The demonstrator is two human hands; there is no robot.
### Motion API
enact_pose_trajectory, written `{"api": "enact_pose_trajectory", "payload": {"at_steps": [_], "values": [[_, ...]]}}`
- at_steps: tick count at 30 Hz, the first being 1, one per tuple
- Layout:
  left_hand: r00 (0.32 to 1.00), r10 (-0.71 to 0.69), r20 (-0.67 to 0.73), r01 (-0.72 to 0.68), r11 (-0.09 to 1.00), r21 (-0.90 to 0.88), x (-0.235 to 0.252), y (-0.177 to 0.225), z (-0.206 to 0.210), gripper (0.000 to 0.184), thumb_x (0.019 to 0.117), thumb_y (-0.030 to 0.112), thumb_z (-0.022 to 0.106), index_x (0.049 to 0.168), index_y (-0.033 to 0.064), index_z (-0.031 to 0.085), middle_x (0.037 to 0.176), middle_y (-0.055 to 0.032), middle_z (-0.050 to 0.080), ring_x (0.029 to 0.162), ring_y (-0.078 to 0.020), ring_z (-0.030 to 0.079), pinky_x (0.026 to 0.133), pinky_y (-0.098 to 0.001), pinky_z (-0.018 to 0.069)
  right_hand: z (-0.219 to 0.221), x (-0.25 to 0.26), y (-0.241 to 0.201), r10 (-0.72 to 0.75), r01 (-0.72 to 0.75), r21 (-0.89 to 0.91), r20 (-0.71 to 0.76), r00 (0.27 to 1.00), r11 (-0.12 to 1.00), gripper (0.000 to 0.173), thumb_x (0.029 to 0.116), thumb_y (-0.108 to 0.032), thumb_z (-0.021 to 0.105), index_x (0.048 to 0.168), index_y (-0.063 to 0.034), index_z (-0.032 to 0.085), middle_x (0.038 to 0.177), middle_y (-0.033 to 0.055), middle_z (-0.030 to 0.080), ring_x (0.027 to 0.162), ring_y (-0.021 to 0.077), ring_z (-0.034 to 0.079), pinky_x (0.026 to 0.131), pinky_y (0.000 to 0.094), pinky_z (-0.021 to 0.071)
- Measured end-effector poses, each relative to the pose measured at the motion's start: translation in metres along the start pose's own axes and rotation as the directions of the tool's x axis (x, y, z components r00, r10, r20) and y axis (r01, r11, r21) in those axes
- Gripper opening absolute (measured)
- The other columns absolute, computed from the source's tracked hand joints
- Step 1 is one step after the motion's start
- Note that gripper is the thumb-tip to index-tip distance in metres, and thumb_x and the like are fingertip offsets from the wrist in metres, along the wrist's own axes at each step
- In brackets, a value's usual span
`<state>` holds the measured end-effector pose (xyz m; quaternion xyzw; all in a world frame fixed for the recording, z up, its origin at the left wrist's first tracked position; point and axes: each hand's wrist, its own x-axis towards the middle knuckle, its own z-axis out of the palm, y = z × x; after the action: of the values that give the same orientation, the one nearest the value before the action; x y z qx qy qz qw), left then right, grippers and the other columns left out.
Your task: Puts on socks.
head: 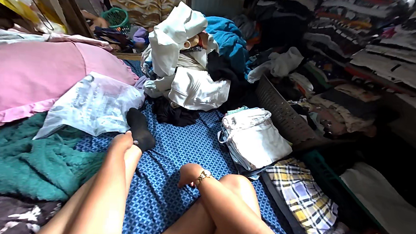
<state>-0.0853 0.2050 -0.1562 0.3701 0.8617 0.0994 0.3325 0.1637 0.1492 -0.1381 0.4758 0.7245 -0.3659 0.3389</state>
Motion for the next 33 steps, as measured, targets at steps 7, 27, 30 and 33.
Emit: {"api": "enact_pose_trajectory", "payload": {"at_steps": [7,27,30,33], "values": [[0.998,0.063,0.022,-0.064,0.996,0.069,-0.004,-0.001,0.001,0.078,0.1065,0.061,0.034,0.13,-0.0088,0.061,0.14,-0.032,0.055,0.137,-0.0433,0.05,0.112,-0.0622,0.036,0.0,-0.001,-0.002,-0.002,0.002,-0.004,-0.006,1.0,1.0,0.042,0.0982,-0.032,0.066,0.116,0.0061,0.066,0.116,0.0247,0.066,0.105,0.0376,0.065,0.089,0.0605,0.0493],[0.987,0.079,-0.143,-0.003,0.884,0.467,-0.037,0.024,0.03,0.104,0.0727,0.03,0.091,0.15,-0.0054,0.033,0.141,-0.0303,0.051,0.125,-0.0451,0.059,0.096,-0.0573,0.0523,0.002,-0.002,-0.002,-0.008,0.008,-0.003,-0.031,0.999,1.0,0.041,0.0969,-0.032,0.068,0.113,0.0063,0.066,0.117,0.0253,0.066,0.108,0.0396,0.065,0.089,0.0624,0.0494],[0.966,0.124,-0.228,0.023,0.833,0.553,-0.038,0.023,0.044,0.104,0.0737,0.023,0.088,0.154,-0.0047,0.029,0.139,-0.0315,0.052,0.124,-0.0459,0.057,0.096,-0.0559,0.0507,0.002,-0.001,-0.001,-0.003,0.002,-0.005,-0.023,1.0,1.0,0.04,0.0974,-0.032,0.067,0.112,0.0057,0.066,0.115,0.0245,0.066,0.105,0.0382,0.066,0.088,0.0612,0.0499],[0.962,0.128,-0.239,0.024,0.838,0.545,-0.036,0.021,0.046,0.103,0.0741,0.027,0.087,0.154,-0.0046,0.03,0.135,-0.0315,0.054,0.123,-0.0451,0.058,0.096,-0.0561,0.0505,0.002,-0.001,-0.001,0.003,-0.003,-0.003,-0.029,1.0,1.0,0.039,0.0975,-0.032,0.067,0.11,0.005,0.066,0.112,0.0233,0.067,0.101,0.0372,0.066,0.086,0.0602,0.0505]]}}
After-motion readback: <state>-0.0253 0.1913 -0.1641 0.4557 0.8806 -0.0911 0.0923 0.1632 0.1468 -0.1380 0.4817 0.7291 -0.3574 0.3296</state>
